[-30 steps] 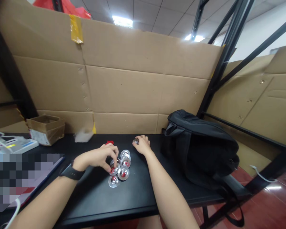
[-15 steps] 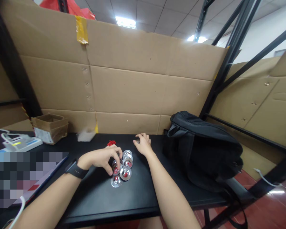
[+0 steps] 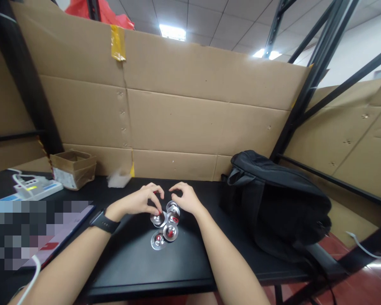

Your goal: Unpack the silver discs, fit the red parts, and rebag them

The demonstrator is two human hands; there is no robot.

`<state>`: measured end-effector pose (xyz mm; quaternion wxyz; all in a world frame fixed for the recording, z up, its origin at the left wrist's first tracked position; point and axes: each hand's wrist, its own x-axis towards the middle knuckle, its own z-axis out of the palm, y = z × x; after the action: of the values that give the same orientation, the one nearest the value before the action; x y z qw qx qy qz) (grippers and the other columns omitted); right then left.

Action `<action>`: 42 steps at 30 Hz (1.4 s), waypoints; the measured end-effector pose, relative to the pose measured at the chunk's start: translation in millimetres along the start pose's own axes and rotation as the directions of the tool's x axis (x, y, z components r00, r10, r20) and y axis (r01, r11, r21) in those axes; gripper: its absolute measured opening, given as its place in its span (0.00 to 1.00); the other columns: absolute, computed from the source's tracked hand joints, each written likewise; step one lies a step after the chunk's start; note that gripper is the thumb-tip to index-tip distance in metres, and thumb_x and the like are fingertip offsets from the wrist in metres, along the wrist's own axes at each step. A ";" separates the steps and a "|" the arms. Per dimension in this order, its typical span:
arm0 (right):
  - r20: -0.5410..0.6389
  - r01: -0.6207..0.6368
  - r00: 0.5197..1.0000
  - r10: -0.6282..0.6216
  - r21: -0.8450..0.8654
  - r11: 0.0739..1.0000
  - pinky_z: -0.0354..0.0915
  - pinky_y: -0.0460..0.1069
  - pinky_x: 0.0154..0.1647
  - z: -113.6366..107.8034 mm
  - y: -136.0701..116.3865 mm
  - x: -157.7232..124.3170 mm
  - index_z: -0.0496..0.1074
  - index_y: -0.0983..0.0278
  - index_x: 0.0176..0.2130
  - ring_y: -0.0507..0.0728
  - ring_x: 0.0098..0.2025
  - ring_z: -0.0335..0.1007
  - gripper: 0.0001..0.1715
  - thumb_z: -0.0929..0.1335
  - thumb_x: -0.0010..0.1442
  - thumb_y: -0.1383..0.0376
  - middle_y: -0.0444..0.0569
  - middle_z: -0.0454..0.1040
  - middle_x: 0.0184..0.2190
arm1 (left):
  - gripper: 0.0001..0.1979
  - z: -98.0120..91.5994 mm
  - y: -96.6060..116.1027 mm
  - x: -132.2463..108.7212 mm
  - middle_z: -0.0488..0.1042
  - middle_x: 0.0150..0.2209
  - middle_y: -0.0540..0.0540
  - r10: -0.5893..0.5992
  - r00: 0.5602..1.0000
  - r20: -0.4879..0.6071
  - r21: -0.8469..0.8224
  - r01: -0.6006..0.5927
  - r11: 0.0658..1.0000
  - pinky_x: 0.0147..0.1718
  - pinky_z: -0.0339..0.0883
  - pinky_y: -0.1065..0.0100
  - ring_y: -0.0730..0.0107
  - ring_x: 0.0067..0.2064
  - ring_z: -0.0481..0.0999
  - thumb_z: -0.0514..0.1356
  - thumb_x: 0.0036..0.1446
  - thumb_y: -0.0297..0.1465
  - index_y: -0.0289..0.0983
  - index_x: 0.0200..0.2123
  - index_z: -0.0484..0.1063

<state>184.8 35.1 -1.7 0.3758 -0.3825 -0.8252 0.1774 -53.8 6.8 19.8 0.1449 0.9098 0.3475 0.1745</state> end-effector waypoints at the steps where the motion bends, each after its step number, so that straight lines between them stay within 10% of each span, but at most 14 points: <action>1: 0.067 0.031 0.997 -0.033 0.041 0.999 0.65 0.53 0.54 -0.2 -5.3 -1.6 0.79 0.58 0.44 0.57 0.49 0.72 0.15 0.71 0.56 0.68 0.46 0.78 0.45 | 0.06 -1.7 0.1 -0.3 0.70 0.49 0.50 -0.006 1.000 -0.021 0.007 0.006 1.000 0.53 0.54 0.58 0.57 0.54 0.62 0.68 0.53 0.43 0.54 0.35 0.83; 8: 0.233 0.071 0.966 -0.114 0.186 0.980 0.68 0.53 0.51 2.5 -21.7 -5.8 0.79 0.58 0.47 0.61 0.47 0.76 0.27 0.79 0.46 0.56 0.47 0.81 0.44 | 0.08 -8.4 8.1 0.8 0.69 0.48 0.47 -0.046 0.974 -0.223 0.049 0.059 0.997 0.57 0.54 0.54 0.57 0.53 0.62 0.65 0.56 0.44 0.52 0.37 0.83; 16: 0.107 0.054 0.992 -0.072 0.163 0.985 0.70 0.51 0.44 13.3 -20.5 -6.5 0.78 0.59 0.45 0.57 0.39 0.76 0.24 0.78 0.47 0.59 0.45 0.81 0.37 | 0.08 -2.2 7.0 5.3 0.70 0.49 0.47 -0.073 0.934 -0.350 0.045 0.095 0.994 0.56 0.57 0.55 0.57 0.53 0.64 0.63 0.59 0.41 0.51 0.39 0.82; 21: -0.102 0.009 0.995 0.012 0.211 0.977 0.70 0.51 0.47 14.5 -17.4 -3.5 0.74 0.61 0.47 0.56 0.41 0.77 0.24 0.74 0.49 0.64 0.46 0.80 0.40 | 0.11 9.0 0.4 13.0 0.74 0.43 0.47 -0.251 0.807 -0.534 -0.066 0.256 0.964 0.49 0.63 0.59 0.61 0.47 0.71 0.57 0.62 0.32 0.45 0.46 0.76; 33: -0.135 0.019 0.991 0.019 0.280 0.960 0.70 0.54 0.53 17.5 -18.6 -4.1 0.72 0.61 0.47 0.59 0.45 0.79 0.23 0.72 0.49 0.67 0.49 0.81 0.41 | 0.06 28.2 9.3 24.6 0.76 0.41 0.47 -0.235 0.837 -0.494 -0.215 0.145 0.966 0.48 0.66 0.62 0.62 0.46 0.74 0.58 0.60 0.33 0.41 0.36 0.75; 42: -0.200 -0.004 0.979 0.028 0.119 0.993 0.71 0.50 0.46 10.1 -10.4 1.1 0.71 0.61 0.45 0.57 0.42 0.77 0.23 0.72 0.47 0.64 0.48 0.80 0.39 | 0.10 35.2 -6.5 31.6 0.71 0.48 0.46 -0.421 0.681 -0.599 -0.237 0.352 0.906 0.50 0.64 0.58 0.59 0.52 0.72 0.59 0.61 0.39 0.43 0.37 0.79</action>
<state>171.6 29.2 -1.7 0.4779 -0.3824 -0.7678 0.1893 -20.8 28.0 -7.5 0.0984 0.6930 0.5503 0.4552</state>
